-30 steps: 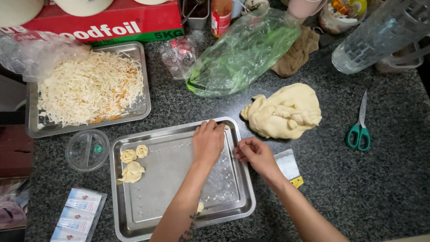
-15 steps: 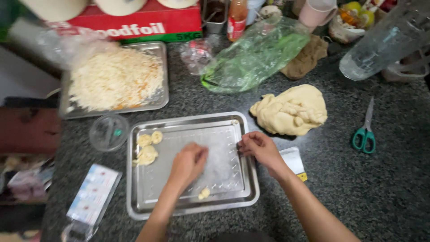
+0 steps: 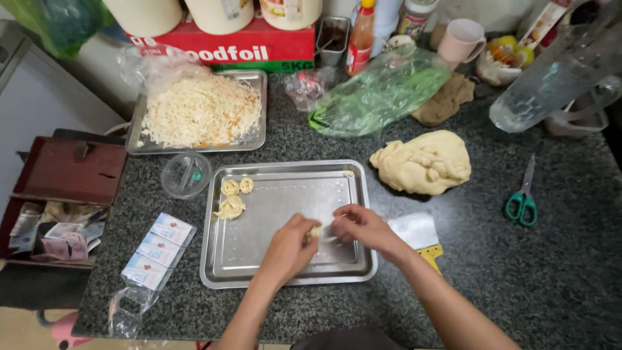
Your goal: Shaping small pieces of dough and arranging them in rows on a metal tray.
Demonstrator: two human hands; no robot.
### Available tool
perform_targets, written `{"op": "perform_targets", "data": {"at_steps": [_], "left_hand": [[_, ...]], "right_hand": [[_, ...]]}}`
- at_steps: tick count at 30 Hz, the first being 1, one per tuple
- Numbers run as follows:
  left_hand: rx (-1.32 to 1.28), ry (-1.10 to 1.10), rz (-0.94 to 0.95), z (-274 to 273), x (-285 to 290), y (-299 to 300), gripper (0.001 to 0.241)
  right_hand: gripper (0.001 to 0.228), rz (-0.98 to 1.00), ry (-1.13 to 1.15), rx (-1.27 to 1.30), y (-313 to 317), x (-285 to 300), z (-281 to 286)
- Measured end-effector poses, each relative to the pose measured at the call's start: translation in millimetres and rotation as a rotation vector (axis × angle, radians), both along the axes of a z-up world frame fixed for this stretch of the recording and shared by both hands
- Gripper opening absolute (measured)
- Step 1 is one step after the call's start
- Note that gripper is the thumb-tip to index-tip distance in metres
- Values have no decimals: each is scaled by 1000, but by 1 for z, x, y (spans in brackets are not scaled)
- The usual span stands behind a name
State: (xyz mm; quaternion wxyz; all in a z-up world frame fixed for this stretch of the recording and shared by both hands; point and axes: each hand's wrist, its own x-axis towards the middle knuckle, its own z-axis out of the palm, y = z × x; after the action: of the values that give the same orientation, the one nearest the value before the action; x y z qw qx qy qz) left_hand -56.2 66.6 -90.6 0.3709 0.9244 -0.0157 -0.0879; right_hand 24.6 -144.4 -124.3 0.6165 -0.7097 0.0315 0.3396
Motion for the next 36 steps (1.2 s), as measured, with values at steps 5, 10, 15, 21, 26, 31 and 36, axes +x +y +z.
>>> {"op": "perform_targets", "data": {"at_steps": [5,10,15,21,26,31,36], "left_hand": [[-189,-207,-1,48,20,-27,40],[-398,-338,74,16,42,-29,27],[-518,-276,222,1,54,-25,17],[-750,-114,328,-28,57,-15,17],[-864,-23,342,-23,59,-16,22],[-853,-47,277,-13,66,-32,16],[-907,-111,253,1,69,-48,22]], "right_hand": [[38,-49,-70,117,14,-3,35],[36,-186,-20,262,3,5,53],[37,-256,-49,177,-1,6,43],[33,363,-417,-602,0,-12,12],[29,95,-461,-335,9,-5,27],[35,-153,-275,49,11,5,54],[22,-234,-346,45,-3,18,34]]}}
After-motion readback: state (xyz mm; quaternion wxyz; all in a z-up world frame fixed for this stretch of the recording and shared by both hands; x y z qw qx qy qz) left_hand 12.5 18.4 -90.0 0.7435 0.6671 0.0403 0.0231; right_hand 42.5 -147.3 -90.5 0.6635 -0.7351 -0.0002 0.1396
